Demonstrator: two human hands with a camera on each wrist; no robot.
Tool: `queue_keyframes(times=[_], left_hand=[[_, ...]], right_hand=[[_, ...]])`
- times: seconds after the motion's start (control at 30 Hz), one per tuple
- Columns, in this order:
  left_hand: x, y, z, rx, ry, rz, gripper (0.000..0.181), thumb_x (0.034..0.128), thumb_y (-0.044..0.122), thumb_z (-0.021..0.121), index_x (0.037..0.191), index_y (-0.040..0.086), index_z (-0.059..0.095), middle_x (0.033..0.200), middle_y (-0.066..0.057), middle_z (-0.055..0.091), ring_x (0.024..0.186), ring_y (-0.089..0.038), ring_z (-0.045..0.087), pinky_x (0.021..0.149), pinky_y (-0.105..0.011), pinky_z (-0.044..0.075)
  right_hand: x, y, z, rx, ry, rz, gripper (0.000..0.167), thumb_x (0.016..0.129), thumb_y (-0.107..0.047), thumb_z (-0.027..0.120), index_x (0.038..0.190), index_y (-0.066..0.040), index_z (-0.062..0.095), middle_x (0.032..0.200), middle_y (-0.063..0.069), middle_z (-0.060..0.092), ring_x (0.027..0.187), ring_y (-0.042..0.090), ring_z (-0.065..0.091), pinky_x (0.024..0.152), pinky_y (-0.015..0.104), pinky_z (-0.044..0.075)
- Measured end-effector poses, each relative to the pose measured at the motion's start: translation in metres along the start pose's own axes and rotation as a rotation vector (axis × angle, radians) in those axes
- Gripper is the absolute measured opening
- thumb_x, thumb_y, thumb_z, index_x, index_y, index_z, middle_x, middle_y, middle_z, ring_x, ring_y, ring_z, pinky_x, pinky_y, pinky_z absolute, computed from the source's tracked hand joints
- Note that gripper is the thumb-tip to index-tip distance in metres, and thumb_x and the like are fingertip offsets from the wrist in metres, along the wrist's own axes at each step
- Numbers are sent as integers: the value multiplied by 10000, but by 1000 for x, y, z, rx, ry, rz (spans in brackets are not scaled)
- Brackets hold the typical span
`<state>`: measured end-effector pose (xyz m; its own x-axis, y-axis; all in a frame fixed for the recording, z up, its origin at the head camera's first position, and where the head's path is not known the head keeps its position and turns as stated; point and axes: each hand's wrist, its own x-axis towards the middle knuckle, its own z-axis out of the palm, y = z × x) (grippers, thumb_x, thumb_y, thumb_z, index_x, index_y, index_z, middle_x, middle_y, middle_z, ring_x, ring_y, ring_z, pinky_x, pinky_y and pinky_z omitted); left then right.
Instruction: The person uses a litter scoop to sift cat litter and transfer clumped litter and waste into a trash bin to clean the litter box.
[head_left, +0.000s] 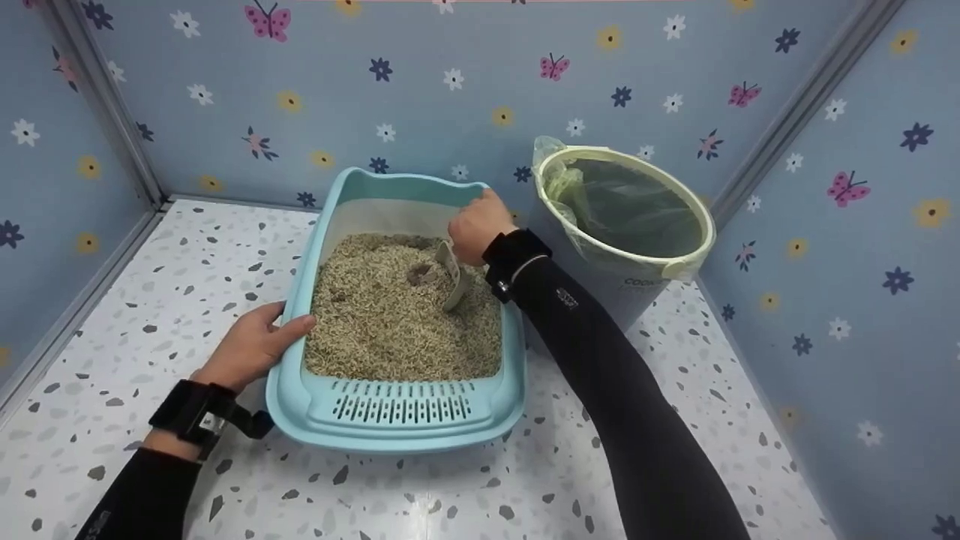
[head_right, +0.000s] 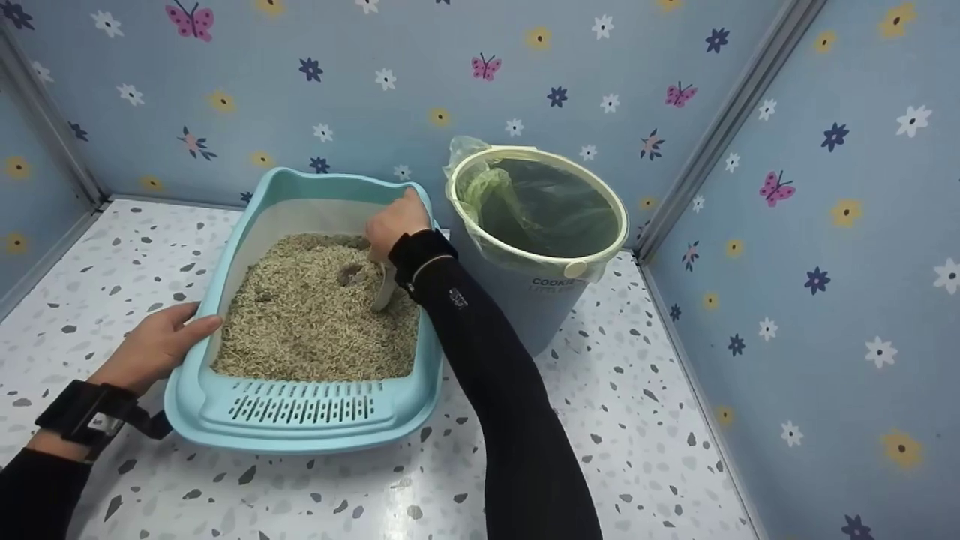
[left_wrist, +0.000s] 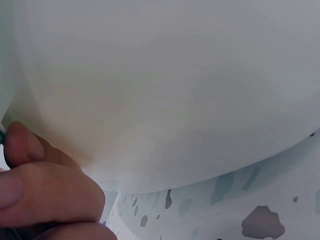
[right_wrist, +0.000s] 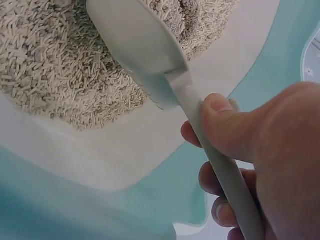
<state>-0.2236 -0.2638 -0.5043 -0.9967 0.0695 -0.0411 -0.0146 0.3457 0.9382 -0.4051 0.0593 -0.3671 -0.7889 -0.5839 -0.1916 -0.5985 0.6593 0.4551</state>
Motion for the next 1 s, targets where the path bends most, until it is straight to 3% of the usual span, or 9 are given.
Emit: queue_keyframes(times=[0.23,0.53,0.8,1.0], left_hand=[[0,0,2,-5,-6,-4,715,1130,399,678,1557,-139,478,1075,-212,721,793,-193,747,703,-343,663],[-1,-1,0,13,10,0,685,1132,386,675,1532,-142,504,1061,-191,711,787,-175,732,703,-323,653],[-1,0,1,13,12,19,691,1126,394,681,1524,-145,510,1061,-204,725,783,-168,734,698,-315,649],[-1,-1,0,7,10,8,665,1131,375,679,1515,-143,518,1036,-189,714,767,-176,729,681,-328,653]], right_hand=[[8,0,7,63,-24,2,361,1162,-394,567,984,-116,714,979,91,762,1042,352,674,1179,543,381],[10,-5,9,138,-38,1,343,1162,-403,580,1140,-133,789,1107,99,792,1140,359,700,1296,595,277],[5,-11,9,196,-42,-14,337,1164,-402,580,1211,-145,793,1149,104,774,1139,344,699,1273,622,300],[6,-18,15,251,-84,-2,329,1173,-414,562,1263,-171,765,1214,69,773,1167,323,700,1202,579,414]])
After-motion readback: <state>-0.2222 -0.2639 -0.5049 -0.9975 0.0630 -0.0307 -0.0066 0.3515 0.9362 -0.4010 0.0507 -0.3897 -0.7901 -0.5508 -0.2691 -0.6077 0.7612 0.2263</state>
